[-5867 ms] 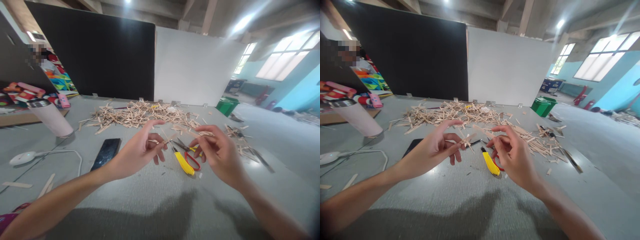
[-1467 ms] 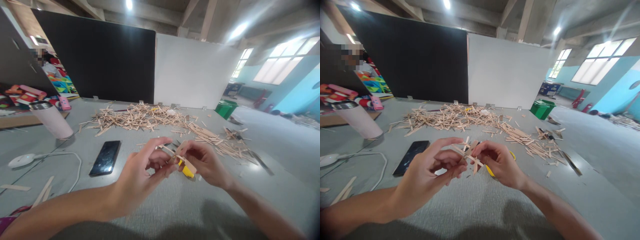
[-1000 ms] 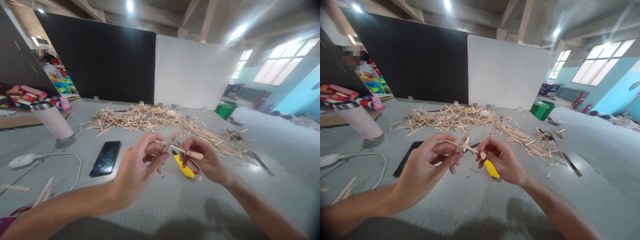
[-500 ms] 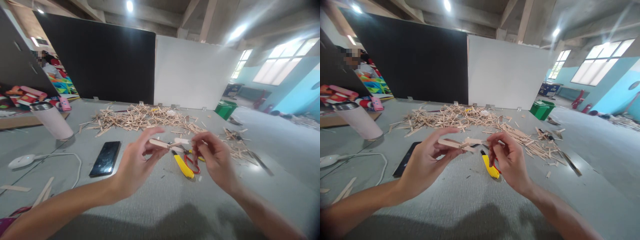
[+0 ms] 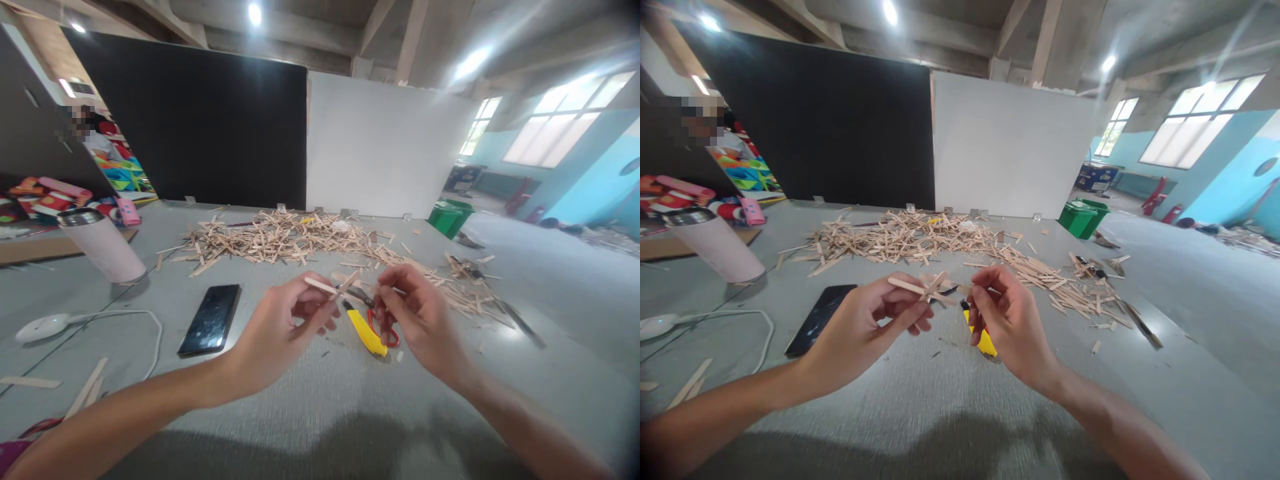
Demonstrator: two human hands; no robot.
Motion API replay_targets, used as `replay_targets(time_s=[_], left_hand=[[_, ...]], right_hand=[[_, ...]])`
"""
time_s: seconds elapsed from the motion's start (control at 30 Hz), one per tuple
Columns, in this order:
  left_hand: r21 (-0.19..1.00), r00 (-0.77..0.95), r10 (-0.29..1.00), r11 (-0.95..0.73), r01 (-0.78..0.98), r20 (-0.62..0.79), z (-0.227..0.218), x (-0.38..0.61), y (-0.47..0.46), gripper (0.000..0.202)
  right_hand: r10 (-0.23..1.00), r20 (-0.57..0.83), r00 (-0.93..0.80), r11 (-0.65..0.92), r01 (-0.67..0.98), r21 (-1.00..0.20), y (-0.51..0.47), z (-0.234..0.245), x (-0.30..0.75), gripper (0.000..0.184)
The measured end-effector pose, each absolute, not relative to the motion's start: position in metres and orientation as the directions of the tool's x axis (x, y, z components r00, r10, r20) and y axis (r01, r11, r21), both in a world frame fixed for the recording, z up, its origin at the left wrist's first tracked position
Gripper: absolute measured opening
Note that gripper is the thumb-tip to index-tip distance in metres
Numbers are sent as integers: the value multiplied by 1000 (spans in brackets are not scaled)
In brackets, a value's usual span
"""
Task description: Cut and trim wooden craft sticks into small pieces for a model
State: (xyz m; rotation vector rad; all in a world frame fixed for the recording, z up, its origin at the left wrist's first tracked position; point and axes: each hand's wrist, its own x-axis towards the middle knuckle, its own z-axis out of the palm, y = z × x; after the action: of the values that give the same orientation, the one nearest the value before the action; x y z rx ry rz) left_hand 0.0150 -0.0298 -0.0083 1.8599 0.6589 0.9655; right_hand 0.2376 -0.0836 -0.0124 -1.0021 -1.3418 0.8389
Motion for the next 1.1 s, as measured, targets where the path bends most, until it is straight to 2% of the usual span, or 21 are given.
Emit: replay_targets(time_s=[0.13,0.27,0.53,0.7,0.87,1.1], left_hand=[[947,570,785,-320,35,245,-3,16,-28,21],[973,526,823,-225,-47,215,0,15,-26,25],[957,414,867,-287,-39,277,-3,15,-18,9],[984,415,893,-171,-45,174,-8,14,-17,20],[973,475,855,-228,-20,210,-7,14,-15,23],[968,501,836,-132,-212,223,-5,16,-18,22]], right_hand=[[909,403,106,394,97,-914,-82,-12,236,18],[886,434,163,411,157,-898,-79,-11,236,20],[920,385,74,371,153,-916,-81,-11,235,14],[957,287,42,277,165,-947,-85,-8,233,10],[952,305,9,298,194,-935,-85,-8,233,7],[959,280,-52,285,176,-942,-85,-14,233,4]])
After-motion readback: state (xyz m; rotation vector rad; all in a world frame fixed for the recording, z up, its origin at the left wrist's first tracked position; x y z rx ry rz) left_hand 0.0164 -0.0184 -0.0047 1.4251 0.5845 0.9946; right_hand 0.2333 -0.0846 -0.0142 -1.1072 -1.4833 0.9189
